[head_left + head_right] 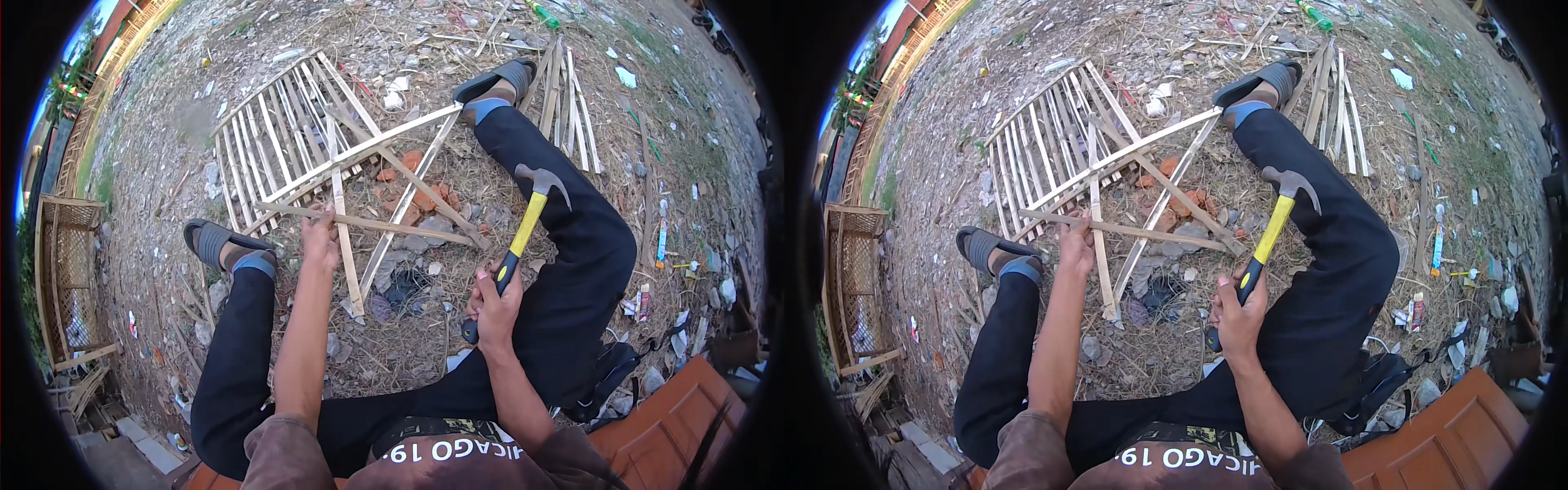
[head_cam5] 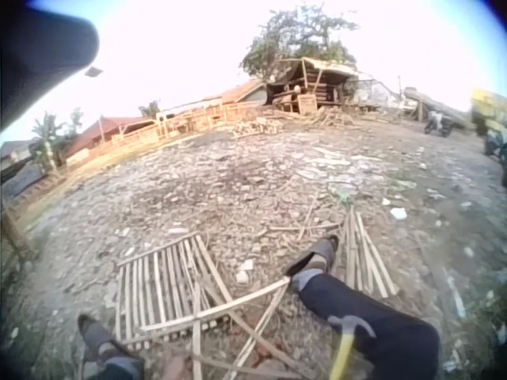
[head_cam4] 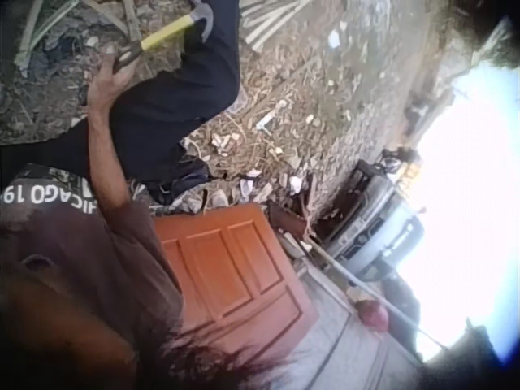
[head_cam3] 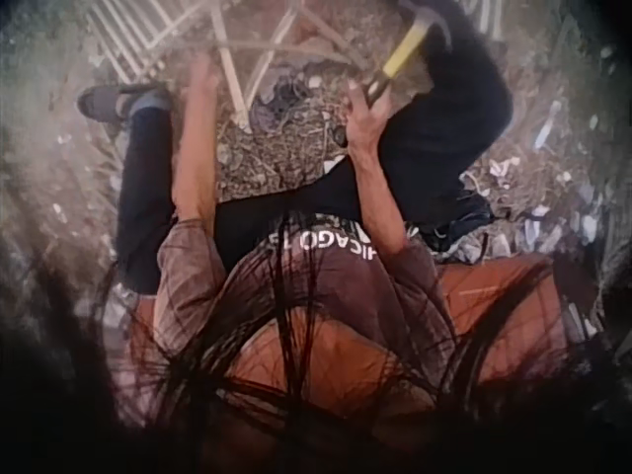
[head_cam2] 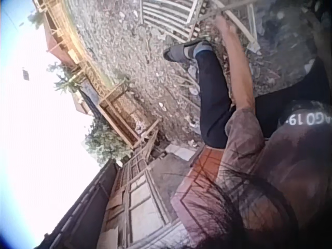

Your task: The person assembles a geometric bamboo frame by aligning thin wooden slats and securing them together using a hammer and small nails.

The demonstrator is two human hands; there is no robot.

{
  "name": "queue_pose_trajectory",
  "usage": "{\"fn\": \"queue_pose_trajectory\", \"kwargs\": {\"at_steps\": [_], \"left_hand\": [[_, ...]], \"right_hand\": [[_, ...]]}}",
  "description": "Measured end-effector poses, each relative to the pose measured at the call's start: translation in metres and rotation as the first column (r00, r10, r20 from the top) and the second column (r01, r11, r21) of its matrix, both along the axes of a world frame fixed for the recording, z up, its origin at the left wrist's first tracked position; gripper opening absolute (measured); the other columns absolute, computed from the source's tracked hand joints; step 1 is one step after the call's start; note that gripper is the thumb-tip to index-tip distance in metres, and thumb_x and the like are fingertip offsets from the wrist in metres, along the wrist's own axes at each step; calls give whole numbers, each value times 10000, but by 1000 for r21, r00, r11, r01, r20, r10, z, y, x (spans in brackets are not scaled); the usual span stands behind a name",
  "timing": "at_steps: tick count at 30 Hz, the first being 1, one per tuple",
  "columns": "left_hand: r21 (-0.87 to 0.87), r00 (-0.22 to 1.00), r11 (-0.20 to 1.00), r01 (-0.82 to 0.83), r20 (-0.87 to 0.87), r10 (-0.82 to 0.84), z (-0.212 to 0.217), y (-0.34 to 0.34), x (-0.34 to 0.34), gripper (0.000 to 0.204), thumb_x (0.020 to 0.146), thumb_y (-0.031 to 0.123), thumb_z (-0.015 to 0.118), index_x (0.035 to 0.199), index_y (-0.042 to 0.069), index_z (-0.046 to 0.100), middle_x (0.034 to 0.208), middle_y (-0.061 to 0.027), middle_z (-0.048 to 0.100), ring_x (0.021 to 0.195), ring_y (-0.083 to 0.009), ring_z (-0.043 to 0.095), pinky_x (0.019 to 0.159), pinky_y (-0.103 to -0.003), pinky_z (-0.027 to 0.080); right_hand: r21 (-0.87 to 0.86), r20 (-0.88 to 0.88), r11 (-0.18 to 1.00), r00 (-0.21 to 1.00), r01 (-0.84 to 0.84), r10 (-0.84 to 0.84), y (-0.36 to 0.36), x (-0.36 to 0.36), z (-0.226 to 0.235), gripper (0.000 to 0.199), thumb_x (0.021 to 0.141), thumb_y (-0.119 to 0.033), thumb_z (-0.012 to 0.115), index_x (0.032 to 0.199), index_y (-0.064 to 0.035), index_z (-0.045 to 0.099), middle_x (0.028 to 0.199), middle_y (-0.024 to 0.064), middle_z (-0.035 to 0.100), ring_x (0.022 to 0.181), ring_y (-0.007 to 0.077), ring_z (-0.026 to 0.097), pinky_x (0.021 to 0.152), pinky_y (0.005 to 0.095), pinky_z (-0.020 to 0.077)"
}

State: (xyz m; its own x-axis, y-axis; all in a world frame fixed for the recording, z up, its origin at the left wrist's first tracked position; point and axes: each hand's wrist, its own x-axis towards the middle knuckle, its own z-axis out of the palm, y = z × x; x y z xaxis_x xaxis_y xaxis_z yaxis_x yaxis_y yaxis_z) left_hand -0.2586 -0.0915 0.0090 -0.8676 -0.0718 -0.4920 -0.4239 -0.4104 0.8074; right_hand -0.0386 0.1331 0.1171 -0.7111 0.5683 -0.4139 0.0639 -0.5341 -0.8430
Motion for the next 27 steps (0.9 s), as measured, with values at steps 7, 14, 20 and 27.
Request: {"fn": "queue_pose_trajectory", "kwargs": {"at_steps": [7,14,20,27], "left_hand": [[40,993,998,-38,113,34,-41,15,27,459,931,137,697,1276,145,395,1049,-83,611,874,-224,642,735,-385,539],[95,997,992,-80,12,79,-63,12,32,397,940,106,677,1228,122,404,1041,-91,606,867,-236,653,709,-375,567],[134,987,979,-156,-6,158,-63,27,32,348,958,72,639,1209,99,400,1033,-123,603,868,-302,679,697,-421,586],[117,990,984,-138,32,135,-54,28,36,264,982,88,596,1175,98,416,1057,-140,603,957,-355,685,760,-471,602]], "right_hand": [[-3,85,998,994,-69,69,-11,1,-14,206,929,-48,585,1021,-100,408,672,9,463,434,58,409,381,230,336],[-58,54,990,990,-127,130,-18,10,-15,206,940,-71,598,1024,-103,413,672,9,469,433,57,402,383,226,339],[-33,34,991,991,-126,128,-9,22,-11,216,941,-65,596,1038,-102,406,669,10,475,438,60,416,384,228,346],[-53,23,997,998,-51,52,-2,22,-13,203,947,-46,582,1042,-98,410,668,8,456,447,57,401,383,232,336]]}}
